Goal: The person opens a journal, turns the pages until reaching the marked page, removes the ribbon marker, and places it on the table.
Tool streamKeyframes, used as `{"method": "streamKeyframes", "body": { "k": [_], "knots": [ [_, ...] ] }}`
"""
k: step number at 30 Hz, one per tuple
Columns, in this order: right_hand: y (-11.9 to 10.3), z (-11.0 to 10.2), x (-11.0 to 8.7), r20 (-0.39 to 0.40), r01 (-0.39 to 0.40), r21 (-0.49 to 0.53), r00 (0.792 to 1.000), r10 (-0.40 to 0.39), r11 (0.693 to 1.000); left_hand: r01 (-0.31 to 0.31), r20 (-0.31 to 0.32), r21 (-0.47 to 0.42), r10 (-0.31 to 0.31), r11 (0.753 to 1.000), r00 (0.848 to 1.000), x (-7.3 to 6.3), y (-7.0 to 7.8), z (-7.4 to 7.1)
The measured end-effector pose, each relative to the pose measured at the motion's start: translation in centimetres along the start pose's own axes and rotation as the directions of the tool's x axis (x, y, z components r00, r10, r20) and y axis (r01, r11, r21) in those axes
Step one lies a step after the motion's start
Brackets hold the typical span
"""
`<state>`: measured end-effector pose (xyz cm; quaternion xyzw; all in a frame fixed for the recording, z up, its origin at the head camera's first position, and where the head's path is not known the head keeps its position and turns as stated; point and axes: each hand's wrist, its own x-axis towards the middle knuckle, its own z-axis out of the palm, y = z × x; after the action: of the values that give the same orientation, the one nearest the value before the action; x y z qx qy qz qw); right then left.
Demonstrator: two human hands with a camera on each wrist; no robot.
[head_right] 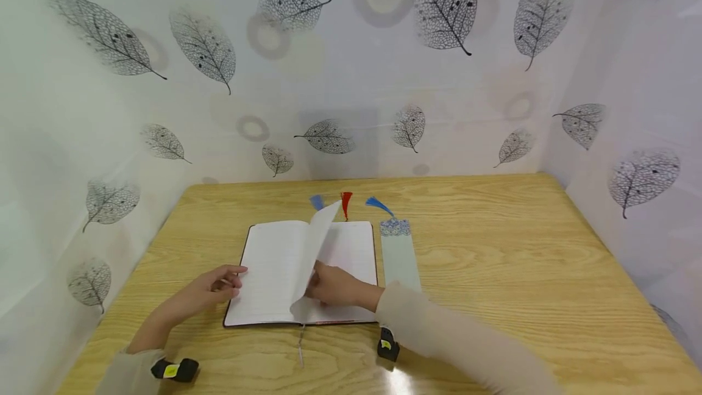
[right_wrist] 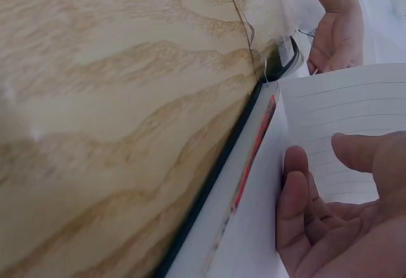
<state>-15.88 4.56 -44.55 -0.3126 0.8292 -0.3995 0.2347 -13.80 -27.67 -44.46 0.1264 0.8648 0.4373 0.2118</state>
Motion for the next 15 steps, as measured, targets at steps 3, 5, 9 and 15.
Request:
{"method": "streamKeyframes", "body": {
  "k": [3, 5, 9, 15],
  "knots": [
    [-0.2, 0.5, 0.5, 0.008, -0.077, 0.022, 0.997, 0.077, 0.997, -0.013, -0.024, -0.01, 0.013, 1.0, 1.0, -0.5, -0.1, -0.5],
    [-0.4, 0.7, 0.7, 0.013, -0.084, -0.034, 0.996, 0.084, 0.996, -0.026, -0.044, -0.008, 0.026, 1.0, 0.999, -0.8, 0.0, -1.0],
    [-0.7, 0.9, 0.7, 0.014, -0.052, -0.187, 0.998, 0.056, 0.981, -0.064, -0.094, -0.001, 0.063, 0.998, 0.994, -1.3, 0.3, -1.7],
    [-1.1, 1.2, 0.7, 0.013, -0.014, -0.343, 1.0, 0.019, 0.939, -0.101, -0.164, 0.022, 0.103, 0.995, 0.981, -1.0, 1.3, -2.2]
  ]
}}
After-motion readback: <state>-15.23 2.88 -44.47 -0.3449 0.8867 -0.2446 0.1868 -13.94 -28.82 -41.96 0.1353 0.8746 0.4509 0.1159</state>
